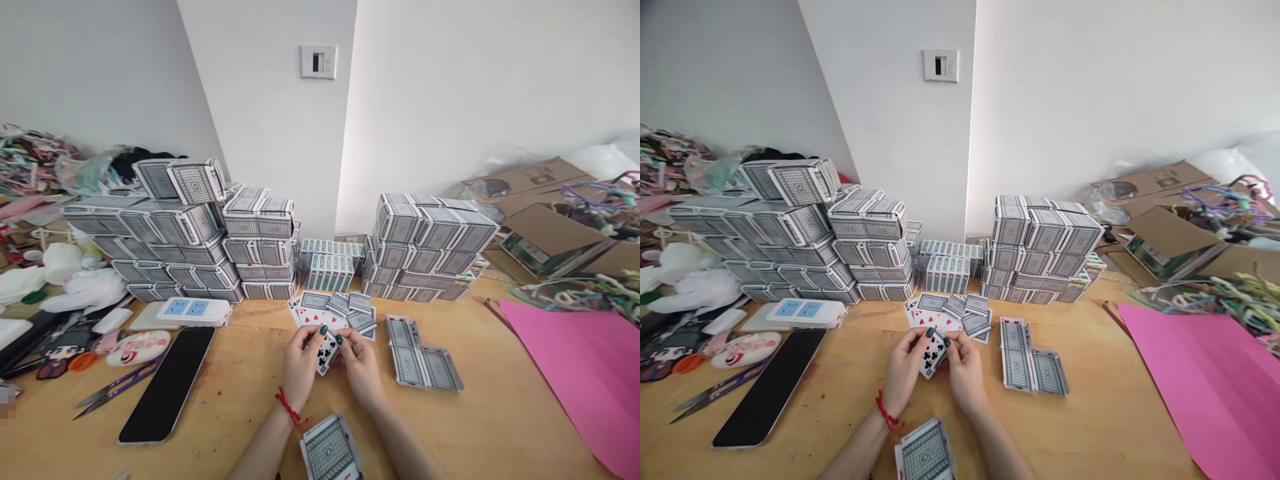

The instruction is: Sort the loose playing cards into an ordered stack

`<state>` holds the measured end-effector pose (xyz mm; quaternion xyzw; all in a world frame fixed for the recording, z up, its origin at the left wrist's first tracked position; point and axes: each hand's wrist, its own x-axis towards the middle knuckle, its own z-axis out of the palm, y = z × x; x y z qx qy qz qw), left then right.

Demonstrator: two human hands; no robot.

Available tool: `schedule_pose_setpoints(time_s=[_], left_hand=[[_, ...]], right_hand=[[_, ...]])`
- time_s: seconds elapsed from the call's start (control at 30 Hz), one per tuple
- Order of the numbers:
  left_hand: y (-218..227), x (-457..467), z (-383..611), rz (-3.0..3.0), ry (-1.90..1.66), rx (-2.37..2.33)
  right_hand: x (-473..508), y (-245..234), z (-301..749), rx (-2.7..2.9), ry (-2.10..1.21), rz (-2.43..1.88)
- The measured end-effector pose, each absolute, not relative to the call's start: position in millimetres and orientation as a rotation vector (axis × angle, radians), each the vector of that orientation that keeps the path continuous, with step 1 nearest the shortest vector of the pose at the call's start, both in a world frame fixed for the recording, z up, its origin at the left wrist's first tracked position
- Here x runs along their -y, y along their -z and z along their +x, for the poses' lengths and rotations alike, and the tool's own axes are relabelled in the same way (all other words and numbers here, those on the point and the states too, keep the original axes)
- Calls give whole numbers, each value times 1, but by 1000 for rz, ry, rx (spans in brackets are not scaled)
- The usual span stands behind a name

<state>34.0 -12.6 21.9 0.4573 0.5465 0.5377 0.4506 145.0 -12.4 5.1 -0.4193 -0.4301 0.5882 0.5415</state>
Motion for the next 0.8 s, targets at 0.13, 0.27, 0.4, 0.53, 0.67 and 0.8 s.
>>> schedule_pose_setpoints(time_s=[0.13,0.27,0.4,0.53,0.67,0.8], left_hand=[[-16,10,32,1093,-1366,-1297],[-6,6,29,1061,-1395,-1357],[-2,5,27,1051,-1398,-1353],[-2,6,28,1057,-1370,-1303],[-5,8,30,1083,-1347,-1282],[-8,9,31,1117,-1311,-1275]], right_hand=[[9,0,147,889,-1334,-1016],[10,0,147,886,-1261,-1054],[12,-6,148,918,-1265,-1125],[12,-11,149,945,-1215,-1152],[10,-12,150,974,-1193,-1143],[10,-10,150,945,-1189,-1132]])
